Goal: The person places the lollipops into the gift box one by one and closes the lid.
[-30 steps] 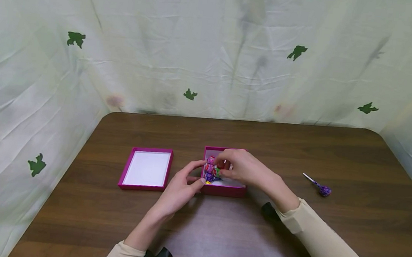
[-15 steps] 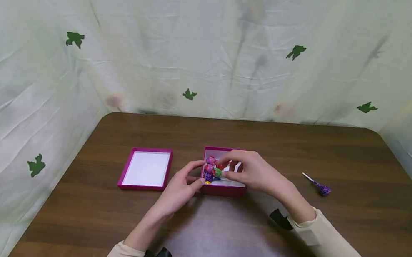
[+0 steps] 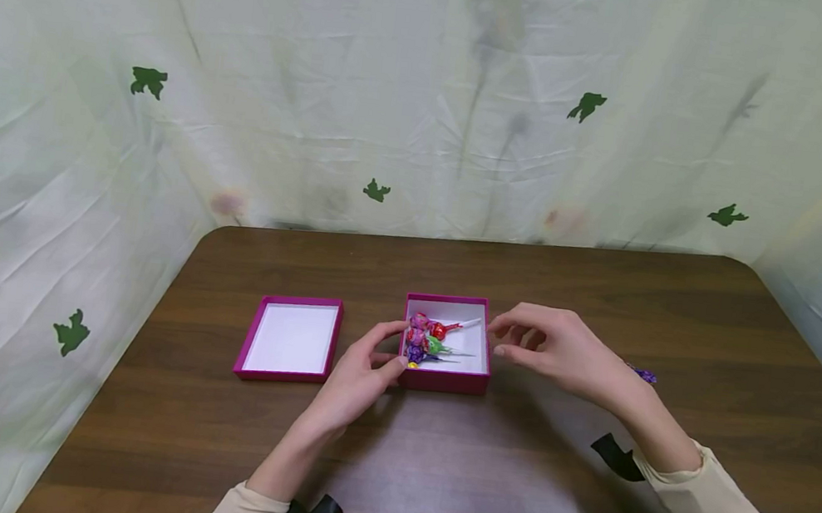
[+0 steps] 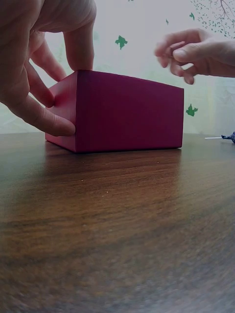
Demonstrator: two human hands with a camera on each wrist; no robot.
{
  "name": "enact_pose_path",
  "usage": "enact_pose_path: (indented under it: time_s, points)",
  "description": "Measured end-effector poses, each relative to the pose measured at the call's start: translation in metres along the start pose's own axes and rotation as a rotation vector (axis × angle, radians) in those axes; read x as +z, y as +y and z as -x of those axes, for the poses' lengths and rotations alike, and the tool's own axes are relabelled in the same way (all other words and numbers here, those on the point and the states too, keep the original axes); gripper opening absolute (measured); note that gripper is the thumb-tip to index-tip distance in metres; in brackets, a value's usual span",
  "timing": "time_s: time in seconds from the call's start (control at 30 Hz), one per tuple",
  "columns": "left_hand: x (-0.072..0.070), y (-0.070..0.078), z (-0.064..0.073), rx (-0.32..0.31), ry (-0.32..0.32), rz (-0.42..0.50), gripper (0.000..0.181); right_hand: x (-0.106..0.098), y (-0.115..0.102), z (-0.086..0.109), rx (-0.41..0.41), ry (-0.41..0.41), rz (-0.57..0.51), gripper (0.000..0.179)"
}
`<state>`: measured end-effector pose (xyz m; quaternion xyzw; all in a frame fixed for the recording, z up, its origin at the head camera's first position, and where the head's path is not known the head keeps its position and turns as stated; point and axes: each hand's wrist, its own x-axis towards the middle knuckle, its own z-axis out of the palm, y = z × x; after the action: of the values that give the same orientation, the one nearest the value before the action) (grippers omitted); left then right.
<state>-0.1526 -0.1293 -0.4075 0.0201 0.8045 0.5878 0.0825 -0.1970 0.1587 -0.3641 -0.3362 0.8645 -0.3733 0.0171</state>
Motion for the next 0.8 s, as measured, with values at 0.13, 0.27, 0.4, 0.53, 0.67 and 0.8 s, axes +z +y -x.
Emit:
enact_pose_path:
  time_s: [0.13,0.27,0.4,0.53,0.67,0.8]
  points:
    - [0.000,0.000,0.000,-0.007,0.002,-0.006,0.048,-0.011,0.007,0.014,0.020,0.010,0.021,0.026]
    - [0.000,0.000,0.000,-0.011,0.002,-0.007,0.048,-0.021,0.016,0.029,0.025,0.031,0.035,0.027]
    - [0.000,0.000,0.000,-0.012,0.001,-0.013,0.047,-0.030,0.025,0.044,0.045,0.048,0.065,0.028]
    - [0.000,0.000,0.000,-0.006,0.003,-0.026,0.047,-0.039,0.031,0.057,0.054,0.056,0.096,0.037]
    - [0.000,0.000,0.000,0.000,0.008,-0.035,0.047,-0.049,0.035,0.067,0.035,0.057,0.139,0.045]
    - [0.000,0.000,0.000,-0.001,0.008,-0.032,0.048,-0.060,0.040,0.078,0.052,0.039,0.135,0.047]
